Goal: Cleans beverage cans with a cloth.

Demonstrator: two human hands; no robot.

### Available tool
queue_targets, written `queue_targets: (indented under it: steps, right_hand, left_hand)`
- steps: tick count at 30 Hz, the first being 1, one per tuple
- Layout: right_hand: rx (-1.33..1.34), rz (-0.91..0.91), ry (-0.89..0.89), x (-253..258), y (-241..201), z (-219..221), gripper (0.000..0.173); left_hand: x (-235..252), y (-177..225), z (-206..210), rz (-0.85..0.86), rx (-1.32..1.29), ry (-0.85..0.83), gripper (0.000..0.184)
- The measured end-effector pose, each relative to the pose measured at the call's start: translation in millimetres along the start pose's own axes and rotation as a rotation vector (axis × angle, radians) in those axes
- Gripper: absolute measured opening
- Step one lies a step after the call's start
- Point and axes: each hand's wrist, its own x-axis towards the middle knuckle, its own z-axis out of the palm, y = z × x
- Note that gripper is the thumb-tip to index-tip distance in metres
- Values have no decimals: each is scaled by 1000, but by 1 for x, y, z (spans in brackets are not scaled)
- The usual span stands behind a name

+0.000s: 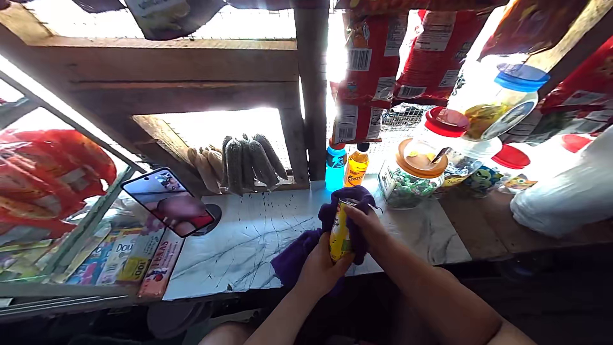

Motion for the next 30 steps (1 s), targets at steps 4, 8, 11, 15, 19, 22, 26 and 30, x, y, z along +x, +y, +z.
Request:
queue_targets:
  steps: [4,8,11,15,19,22,26,30]
  right_hand:
    - [22,-23,31,-5,-3,3,48]
    - [131,5,-73,-17,-6,-7,70]
    - [186,-7,-172,-11,7,-19,72]
    - [85,-1,-97,0,5,-12,68]
    - [0,-11,39,-3,-3,2,50]
    - [127,4,-11,-9,-8,-7,56]
    - [270,-1,-237,-20,-9,-21,50]
    - [231,10,-273,-16,-5,-20,50]
  left_hand:
    - [-3,0,3,42,113,52,72]
    - [-11,5,-5,12,-556,-223,71]
    - [-13,3,-3,17,-713,-343,66]
    - [-7,-2,4,113,-215,-59,66]
    - [-7,11,6,25,273,120,75]
    - [-11,6,7,175,-12,86,70]
    - [-15,10,0,85,-678,-249,65]
    - [-15,6,7,109,-734,-256,61]
